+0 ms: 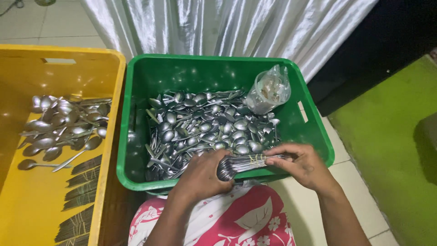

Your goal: Bundling metal spoons together using rubber bands

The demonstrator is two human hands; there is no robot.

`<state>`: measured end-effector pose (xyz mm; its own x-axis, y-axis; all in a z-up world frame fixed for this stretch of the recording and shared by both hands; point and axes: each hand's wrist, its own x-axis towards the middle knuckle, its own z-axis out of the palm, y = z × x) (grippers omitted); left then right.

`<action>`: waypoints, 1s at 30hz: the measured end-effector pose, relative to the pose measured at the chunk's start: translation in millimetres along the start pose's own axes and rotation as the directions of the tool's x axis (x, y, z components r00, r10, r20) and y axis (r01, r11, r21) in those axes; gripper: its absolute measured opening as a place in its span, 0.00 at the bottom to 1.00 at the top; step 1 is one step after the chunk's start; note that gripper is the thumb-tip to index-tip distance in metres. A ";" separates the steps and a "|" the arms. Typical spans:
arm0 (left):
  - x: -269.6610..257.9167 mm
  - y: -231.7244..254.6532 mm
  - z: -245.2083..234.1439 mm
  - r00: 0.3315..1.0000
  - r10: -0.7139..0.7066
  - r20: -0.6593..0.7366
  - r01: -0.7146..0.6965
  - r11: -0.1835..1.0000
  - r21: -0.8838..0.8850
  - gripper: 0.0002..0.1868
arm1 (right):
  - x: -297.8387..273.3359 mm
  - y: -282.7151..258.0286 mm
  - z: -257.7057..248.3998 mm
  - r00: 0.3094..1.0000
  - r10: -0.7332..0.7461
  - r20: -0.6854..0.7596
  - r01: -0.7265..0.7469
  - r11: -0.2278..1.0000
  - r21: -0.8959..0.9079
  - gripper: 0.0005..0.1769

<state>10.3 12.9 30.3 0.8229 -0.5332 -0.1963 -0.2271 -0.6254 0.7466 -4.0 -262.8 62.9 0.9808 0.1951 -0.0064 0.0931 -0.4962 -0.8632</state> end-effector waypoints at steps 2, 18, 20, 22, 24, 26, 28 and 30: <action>-0.9 2.6 10.5 0.984 -0.080 -0.161 0.073 0.996 -0.051 0.19 | -0.7 8.5 2.9 0.967 0.255 -0.001 -0.252 0.956 0.150 0.19; -33.5 -38.5 18.0 0.878 0.042 -0.477 -0.407 0.589 -0.698 0.44 | -21.0 12.0 106.2 0.913 0.295 0.281 -0.408 0.667 0.623 0.19; -23.3 -33.0 21.6 0.824 -0.132 -0.551 -0.394 0.566 -0.724 0.35 | -24.2 15.7 120.5 0.938 0.184 0.294 -0.328 0.749 0.576 0.22; -17.4 -26.8 25.0 0.768 -0.191 -0.612 -0.423 0.567 -0.707 0.25 | -28.0 -15.1 124.9 0.913 0.222 0.342 -0.385 0.747 0.543 0.22; -17.0 -17.6 26.2 0.709 -0.238 -0.664 -0.454 0.567 -0.687 0.15 | -31.7 -36.2 126.7 0.889 0.263 0.375 -0.435 0.745 0.506 0.22; -20.1 -4.7 21.6 0.631 -0.168 -0.757 -0.389 0.777 -0.496 0.10 | -31.6 -49.0 124.9 0.864 0.384 0.324 -0.480 0.822 0.307 0.19; -21.4 5.1 19.8 0.660 -0.143 -0.738 -0.347 0.813 -0.467 0.09 | -24.0 -25.5 123.4 0.923 0.210 0.323 -0.345 0.823 0.451 0.18; -22.1 8.3 19.1 0.683 -0.128 -0.719 -0.301 0.848 -0.437 0.08 | -20.5 -15.4 123.0 0.953 0.029 0.303 -0.209 0.785 0.583 0.19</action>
<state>-19.8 8.6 28.7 0.9657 0.1253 0.2276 -0.2128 -0.1208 0.9696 -46.7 -155.1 14.2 0.8851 0.4275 -0.1840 -0.2320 0.0624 -0.9707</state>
